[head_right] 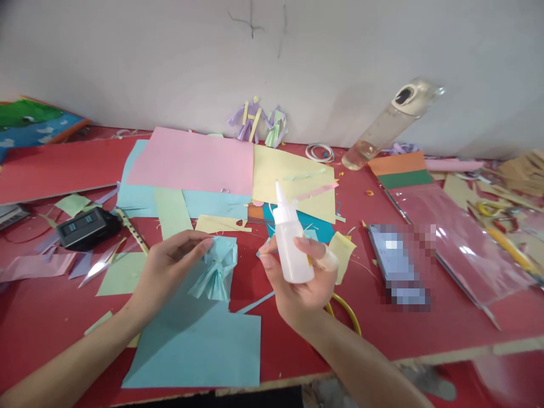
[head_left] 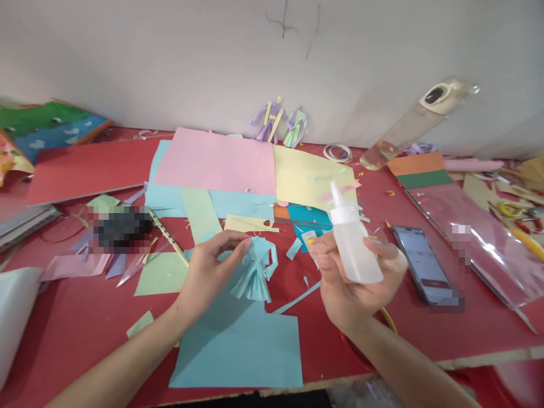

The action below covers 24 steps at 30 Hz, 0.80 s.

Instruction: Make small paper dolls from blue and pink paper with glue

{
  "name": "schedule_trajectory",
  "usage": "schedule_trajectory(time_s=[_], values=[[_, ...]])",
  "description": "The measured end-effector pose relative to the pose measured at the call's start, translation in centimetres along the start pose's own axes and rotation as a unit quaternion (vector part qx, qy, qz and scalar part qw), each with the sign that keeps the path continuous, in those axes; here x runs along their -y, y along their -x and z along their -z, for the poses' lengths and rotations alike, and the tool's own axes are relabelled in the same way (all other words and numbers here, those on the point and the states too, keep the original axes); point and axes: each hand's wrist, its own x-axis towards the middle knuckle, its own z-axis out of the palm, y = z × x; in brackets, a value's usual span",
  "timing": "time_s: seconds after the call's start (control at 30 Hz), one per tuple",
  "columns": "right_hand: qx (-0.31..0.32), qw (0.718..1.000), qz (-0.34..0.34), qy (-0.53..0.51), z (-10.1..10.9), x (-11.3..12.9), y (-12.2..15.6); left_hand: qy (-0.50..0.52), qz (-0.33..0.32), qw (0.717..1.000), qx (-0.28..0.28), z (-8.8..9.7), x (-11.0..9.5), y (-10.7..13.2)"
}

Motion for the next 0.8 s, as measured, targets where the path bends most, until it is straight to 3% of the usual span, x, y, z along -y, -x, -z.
schedule_trajectory(time_s=[0.27, 0.43, 0.8], values=[[0.015, 1.000, -0.010, -0.024, -0.44, 0.66, -0.10, 0.065, 0.040, 0.997, -0.022, 0.08, -0.13, -0.32], [0.038, 0.998, -0.038, -0.021, -0.42, 0.64, 0.18, 0.065, 0.015, 0.998, -0.022, 0.02, -0.16, -0.24], [0.045, 0.999, 0.020, 0.021, 0.30, 0.06, 0.18, 0.096, 0.022, 0.995, 0.010, -0.03, 0.38, -0.29]])
